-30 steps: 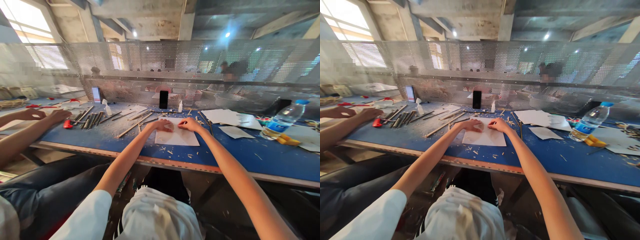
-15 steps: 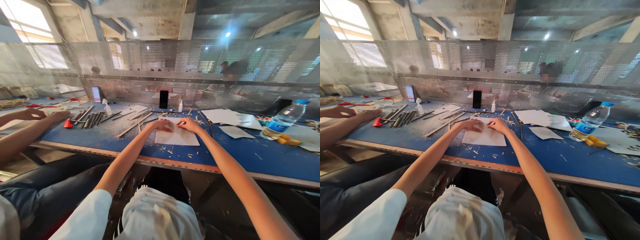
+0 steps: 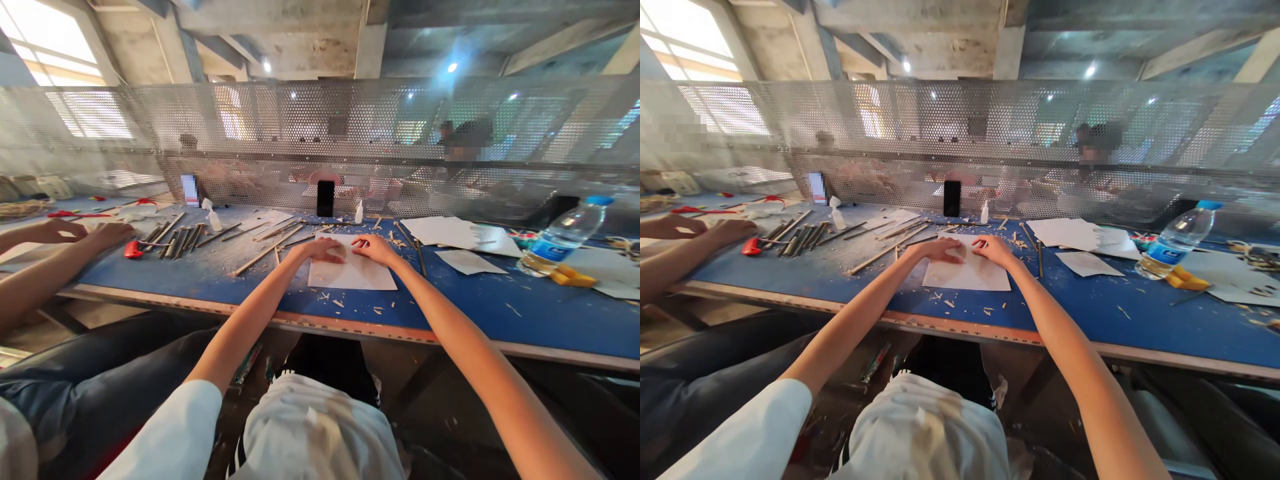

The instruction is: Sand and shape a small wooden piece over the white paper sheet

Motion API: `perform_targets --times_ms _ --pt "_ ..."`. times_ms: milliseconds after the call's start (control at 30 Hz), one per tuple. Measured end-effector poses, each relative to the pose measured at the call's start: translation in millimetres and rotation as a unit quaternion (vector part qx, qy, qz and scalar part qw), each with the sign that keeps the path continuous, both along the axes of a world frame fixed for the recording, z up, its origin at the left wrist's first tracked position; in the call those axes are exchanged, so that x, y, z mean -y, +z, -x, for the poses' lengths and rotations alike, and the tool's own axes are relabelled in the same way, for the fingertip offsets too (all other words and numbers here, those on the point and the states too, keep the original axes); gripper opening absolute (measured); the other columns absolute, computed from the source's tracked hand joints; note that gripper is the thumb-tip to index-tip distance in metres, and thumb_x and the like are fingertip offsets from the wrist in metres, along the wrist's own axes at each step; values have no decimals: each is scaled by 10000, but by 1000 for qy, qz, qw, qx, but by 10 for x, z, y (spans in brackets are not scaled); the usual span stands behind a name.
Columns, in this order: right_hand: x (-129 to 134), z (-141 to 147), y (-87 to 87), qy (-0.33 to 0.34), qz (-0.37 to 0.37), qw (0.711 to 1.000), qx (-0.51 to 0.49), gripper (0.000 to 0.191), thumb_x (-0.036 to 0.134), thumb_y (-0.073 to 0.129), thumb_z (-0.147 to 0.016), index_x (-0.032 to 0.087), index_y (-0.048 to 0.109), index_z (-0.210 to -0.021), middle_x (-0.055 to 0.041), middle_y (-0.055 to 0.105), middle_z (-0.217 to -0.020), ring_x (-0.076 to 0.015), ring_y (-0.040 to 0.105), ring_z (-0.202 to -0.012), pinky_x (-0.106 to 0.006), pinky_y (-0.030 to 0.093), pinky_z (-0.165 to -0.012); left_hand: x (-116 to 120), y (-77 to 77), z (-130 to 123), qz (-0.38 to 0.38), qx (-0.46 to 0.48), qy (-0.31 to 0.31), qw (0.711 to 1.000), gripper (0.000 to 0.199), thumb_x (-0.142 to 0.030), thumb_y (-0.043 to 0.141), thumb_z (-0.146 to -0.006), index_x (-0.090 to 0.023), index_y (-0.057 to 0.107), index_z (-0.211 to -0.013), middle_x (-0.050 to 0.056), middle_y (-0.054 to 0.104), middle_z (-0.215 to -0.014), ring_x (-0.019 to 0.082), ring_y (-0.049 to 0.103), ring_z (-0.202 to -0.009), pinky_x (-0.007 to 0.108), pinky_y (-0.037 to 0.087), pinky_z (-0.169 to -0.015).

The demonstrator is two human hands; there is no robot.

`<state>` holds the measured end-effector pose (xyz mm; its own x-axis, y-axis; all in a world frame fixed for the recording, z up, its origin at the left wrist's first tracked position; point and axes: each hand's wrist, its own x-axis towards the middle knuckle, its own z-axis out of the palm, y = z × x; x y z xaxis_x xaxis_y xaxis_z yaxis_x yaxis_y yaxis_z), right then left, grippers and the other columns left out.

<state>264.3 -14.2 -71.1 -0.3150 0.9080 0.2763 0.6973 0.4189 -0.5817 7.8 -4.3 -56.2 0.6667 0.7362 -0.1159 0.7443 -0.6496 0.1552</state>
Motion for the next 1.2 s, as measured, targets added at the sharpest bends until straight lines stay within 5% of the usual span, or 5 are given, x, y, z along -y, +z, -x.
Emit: perform_targets --times_ms 533,667,867,1200 --pt "37 -85 129 75 37 996 28 177 367 829 -853 231 868 -960 -61 853 -968 -217 746 -820 -308 553 -764 -106 -63 12 10 -2 10 1000 847 -692 636 -978 -272 407 -1678 112 420 -1734 346 387 -1574 432 346 -1264" --pt "42 -34 83 50 28 998 -2 232 312 843 -829 203 841 -1034 -65 845 -950 -198 733 -790 -284 540 -726 -113 -60 6 5 0 5 1000 840 -684 646 -964 -278 433 -1667 114 467 -1705 370 421 -1550 443 369 -1247" --pt "108 80 42 11 -28 999 22 83 279 814 -873 203 804 -904 -56 844 -940 -198 727 -811 -279 499 -737 -120 -70 5 3 1 6 1000 858 -674 657 -958 -261 427 -1674 136 453 -1710 357 422 -1550 432 375 -1239" --pt "90 -13 81 37 -14 998 49 108 302 812 -898 239 846 -978 -49 857 -987 -222 757 -851 -297 525 -774 -50 -27 19 14 9 11 1000 842 -653 676 -979 -275 417 -1685 122 437 -1724 359 403 -1565 438 345 -1263"
